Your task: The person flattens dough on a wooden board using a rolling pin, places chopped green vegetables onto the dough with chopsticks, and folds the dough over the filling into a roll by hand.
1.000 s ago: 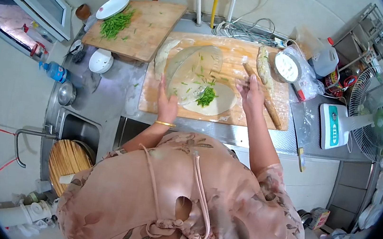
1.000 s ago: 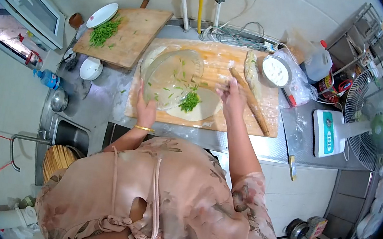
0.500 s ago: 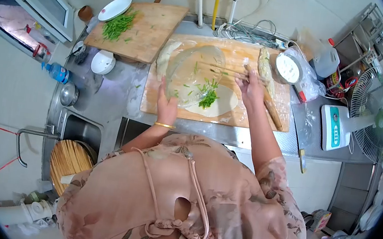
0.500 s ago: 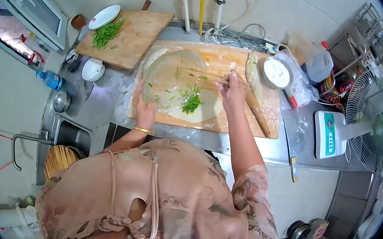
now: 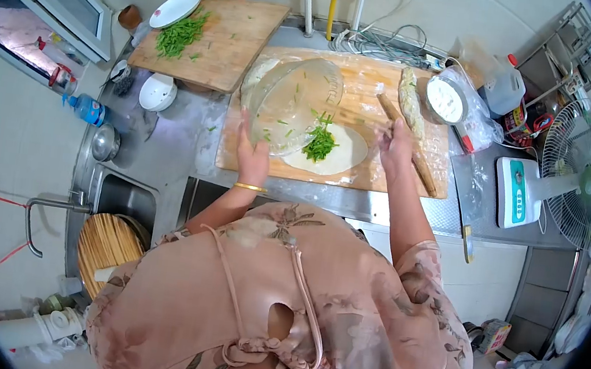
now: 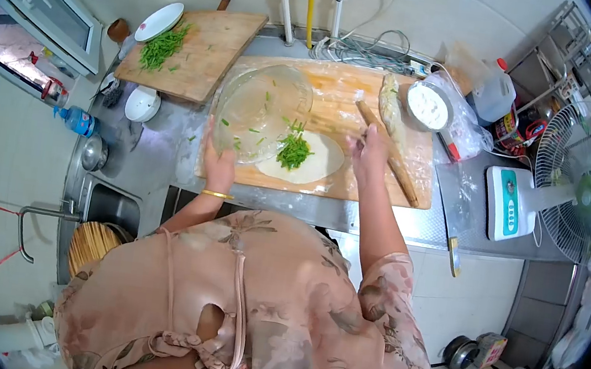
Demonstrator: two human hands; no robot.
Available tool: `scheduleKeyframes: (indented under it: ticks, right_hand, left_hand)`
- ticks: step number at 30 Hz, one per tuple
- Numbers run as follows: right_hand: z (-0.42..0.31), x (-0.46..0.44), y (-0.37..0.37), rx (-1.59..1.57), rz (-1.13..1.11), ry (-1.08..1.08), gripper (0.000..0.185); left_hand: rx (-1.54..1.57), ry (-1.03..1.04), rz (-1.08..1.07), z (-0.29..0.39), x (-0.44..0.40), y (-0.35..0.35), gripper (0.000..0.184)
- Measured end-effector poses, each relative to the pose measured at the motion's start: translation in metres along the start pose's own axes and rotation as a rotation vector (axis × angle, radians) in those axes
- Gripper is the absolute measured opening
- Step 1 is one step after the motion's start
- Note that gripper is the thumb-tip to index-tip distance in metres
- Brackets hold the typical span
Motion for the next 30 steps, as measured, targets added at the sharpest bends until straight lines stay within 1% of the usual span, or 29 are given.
scheduleKeyframes:
  ticks: [2, 3, 5, 6, 8, 9, 12, 13, 15, 16, 17, 18, 20, 21, 22, 23, 26, 27, 30]
  right_hand:
    - [0.032, 0.003, -0.046, 0.025, 0.111, 0.123, 0.028]
    - [0.031, 0.009, -0.052, -0.017, 0.134, 0.172, 0.027]
    - [0.030, 0.017, -0.059, -0.106, 0.181, 0.275, 0.027]
    - [0.027, 0.014, -0.058, -0.113, 0.167, 0.271, 0.026]
    - [0.018, 0.002, -0.055, -0.132, 0.145, 0.255, 0.024]
    - [0.017, -0.005, -0.051, -0.195, 0.132, 0.264, 0.023]
    - [0.035, -0.006, -0.048, -0.008, 0.057, 0.230, 0.024]
    - [0.038, 0.003, -0.046, -0.014, 0.108, 0.239, 0.024]
    - [0.035, 0.013, -0.054, -0.087, 0.140, 0.282, 0.024]
    - [0.033, 0.013, -0.062, -0.117, 0.154, 0.308, 0.024]
    - [0.027, 0.012, -0.069, -0.048, 0.138, 0.294, 0.024]
    - [0.020, 0.010, -0.075, -0.077, 0.122, 0.285, 0.024]
    - [0.004, 0.000, -0.069, -0.115, 0.048, 0.258, 0.023]
    - [-0.009, 0.012, -0.046, -0.109, 0.059, 0.178, 0.023]
    - [-0.016, 0.010, -0.036, -0.146, 0.035, 0.172, 0.025]
    - [-0.027, 0.023, -0.014, -0.019, 0.085, 0.089, 0.023]
    - [-0.040, 0.002, -0.010, -0.065, -0.048, 0.075, 0.022]
    - [-0.039, 0.004, 0.007, -0.064, -0.078, 0.064, 0.022]
    - [-0.033, 0.044, 0.076, -0.049, -0.162, 0.031, 0.022]
  left_hand:
    - [0.128, -0.043, -0.039, -0.024, -0.003, 0.007, 0.071]
    - [0.191, -0.071, -0.056, -0.026, -0.004, 0.009, 0.072]
    - [0.171, -0.035, -0.028, -0.028, -0.003, 0.010, 0.072]
    - [0.161, -0.014, -0.017, -0.025, -0.004, 0.011, 0.071]
    - [0.156, -0.059, 0.006, -0.035, -0.005, 0.011, 0.062]
    - [0.153, -0.082, 0.017, -0.035, -0.005, 0.011, 0.058]
    - [0.197, -0.106, 0.060, -0.037, -0.006, 0.014, 0.052]
    - [0.223, -0.103, 0.055, -0.038, -0.007, 0.014, 0.052]
    - [0.278, -0.098, 0.059, -0.043, -0.009, 0.012, 0.051]
    - [0.221, -0.110, 0.035, -0.044, -0.009, 0.009, 0.051]
    - [0.165, -0.123, 0.016, -0.046, -0.008, 0.004, 0.050]
    - [0.110, -0.137, 0.008, -0.047, -0.008, -0.001, 0.050]
    - [0.219, -0.222, 0.073, -0.023, -0.008, -0.004, 0.051]
    - [0.276, -0.262, 0.113, -0.016, -0.007, -0.009, 0.051]
    - [0.342, -0.351, 0.126, -0.022, -0.006, -0.017, 0.051]
    - [0.414, -0.437, 0.131, -0.031, -0.003, -0.022, 0.051]
    - [0.656, -0.727, 0.115, -0.029, 0.010, -0.051, 0.054]
    - [0.738, -0.828, 0.096, -0.024, 0.016, -0.065, 0.056]
    - [0.888, -0.836, 0.051, -0.021, 0.028, -0.100, 0.062]
Point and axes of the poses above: each hand's wrist, its own x-axis away from the middle knuckle, its own y-axis out of the palm, z = x × y, the point moved 3 cm from there along -x, towards the middle knuckle, and after that the axes turned 10 degrees about -x, right-handed, at the moved point
